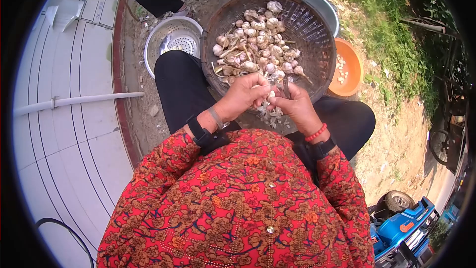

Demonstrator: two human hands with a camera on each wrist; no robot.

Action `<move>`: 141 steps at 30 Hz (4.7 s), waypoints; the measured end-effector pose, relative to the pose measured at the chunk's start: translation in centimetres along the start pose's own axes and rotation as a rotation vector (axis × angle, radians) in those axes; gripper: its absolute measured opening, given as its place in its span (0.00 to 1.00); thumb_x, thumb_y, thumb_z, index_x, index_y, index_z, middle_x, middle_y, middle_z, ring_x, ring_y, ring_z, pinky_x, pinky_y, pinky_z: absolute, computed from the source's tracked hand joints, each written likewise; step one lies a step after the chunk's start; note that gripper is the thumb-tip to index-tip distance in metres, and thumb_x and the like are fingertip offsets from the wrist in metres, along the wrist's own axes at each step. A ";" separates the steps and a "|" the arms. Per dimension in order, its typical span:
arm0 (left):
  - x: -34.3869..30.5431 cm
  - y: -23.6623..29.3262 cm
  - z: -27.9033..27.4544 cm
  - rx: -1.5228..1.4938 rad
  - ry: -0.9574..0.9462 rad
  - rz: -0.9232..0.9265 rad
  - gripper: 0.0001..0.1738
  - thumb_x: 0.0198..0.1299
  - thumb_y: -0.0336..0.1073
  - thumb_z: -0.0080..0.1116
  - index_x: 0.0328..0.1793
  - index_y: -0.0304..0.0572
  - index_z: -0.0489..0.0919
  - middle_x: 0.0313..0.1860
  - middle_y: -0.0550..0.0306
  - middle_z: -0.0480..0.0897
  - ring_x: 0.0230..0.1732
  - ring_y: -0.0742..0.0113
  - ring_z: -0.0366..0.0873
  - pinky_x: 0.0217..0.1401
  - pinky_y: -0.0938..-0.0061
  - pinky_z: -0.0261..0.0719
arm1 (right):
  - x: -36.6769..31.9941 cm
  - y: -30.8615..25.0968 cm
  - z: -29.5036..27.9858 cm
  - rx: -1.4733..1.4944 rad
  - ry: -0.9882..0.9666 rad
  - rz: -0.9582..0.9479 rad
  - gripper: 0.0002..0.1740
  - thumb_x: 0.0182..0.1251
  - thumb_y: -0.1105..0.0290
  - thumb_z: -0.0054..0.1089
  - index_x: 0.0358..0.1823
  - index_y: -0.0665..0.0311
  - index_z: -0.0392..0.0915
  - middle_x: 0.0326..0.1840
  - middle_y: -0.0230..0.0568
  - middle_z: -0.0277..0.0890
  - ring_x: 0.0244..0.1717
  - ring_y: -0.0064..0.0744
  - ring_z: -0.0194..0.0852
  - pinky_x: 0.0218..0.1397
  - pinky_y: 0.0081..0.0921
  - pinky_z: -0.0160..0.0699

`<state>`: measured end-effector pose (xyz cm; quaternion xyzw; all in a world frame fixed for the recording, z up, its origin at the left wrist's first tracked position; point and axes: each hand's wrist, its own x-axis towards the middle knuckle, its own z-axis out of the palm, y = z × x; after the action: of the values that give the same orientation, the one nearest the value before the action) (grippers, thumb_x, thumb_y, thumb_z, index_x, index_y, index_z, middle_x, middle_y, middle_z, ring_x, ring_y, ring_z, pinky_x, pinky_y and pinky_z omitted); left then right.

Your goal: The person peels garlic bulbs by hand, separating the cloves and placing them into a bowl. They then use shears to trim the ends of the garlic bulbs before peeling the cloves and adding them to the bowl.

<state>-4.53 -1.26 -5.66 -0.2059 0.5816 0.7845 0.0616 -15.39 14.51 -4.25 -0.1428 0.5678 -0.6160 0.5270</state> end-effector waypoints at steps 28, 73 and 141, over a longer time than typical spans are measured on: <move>0.9 0.2 1.1 0.215 -0.108 0.194 0.06 0.62 0.33 0.60 0.39 0.38 0.78 0.35 0.65 0.78 0.42 0.79 0.73 0.48 0.78 0.72 | -0.3 0.4 -2.7 0.201 0.017 0.135 0.17 0.67 0.67 0.59 0.54 0.62 0.70 0.32 0.37 0.81 0.22 0.13 0.71 0.19 0.09 0.54; -0.2 -0.6 -2.0 -0.238 0.035 -0.274 0.15 0.66 0.33 0.55 0.55 0.36 0.69 0.54 0.43 0.78 0.51 0.58 0.81 0.47 0.73 0.82 | -3.6 -4.4 -15.8 0.051 0.655 -0.175 0.25 0.69 0.69 0.54 0.65 0.61 0.60 0.38 0.39 0.79 0.24 0.19 0.76 0.18 0.08 0.57; -6.6 0.7 2.3 0.005 -0.126 -0.058 0.10 0.62 0.31 0.60 0.49 0.38 0.78 0.40 0.62 0.79 0.38 0.78 0.77 0.45 0.80 0.78 | -7.2 0.3 -0.2 -0.334 -0.263 -0.066 0.11 0.70 0.68 0.54 0.47 0.65 0.80 0.20 0.29 0.73 0.17 0.15 0.68 0.20 0.15 0.67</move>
<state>0.61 1.60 -1.93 -0.1728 0.5723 0.7924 0.1211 -12.44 20.55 -1.53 -0.3257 0.5832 -0.5064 0.5453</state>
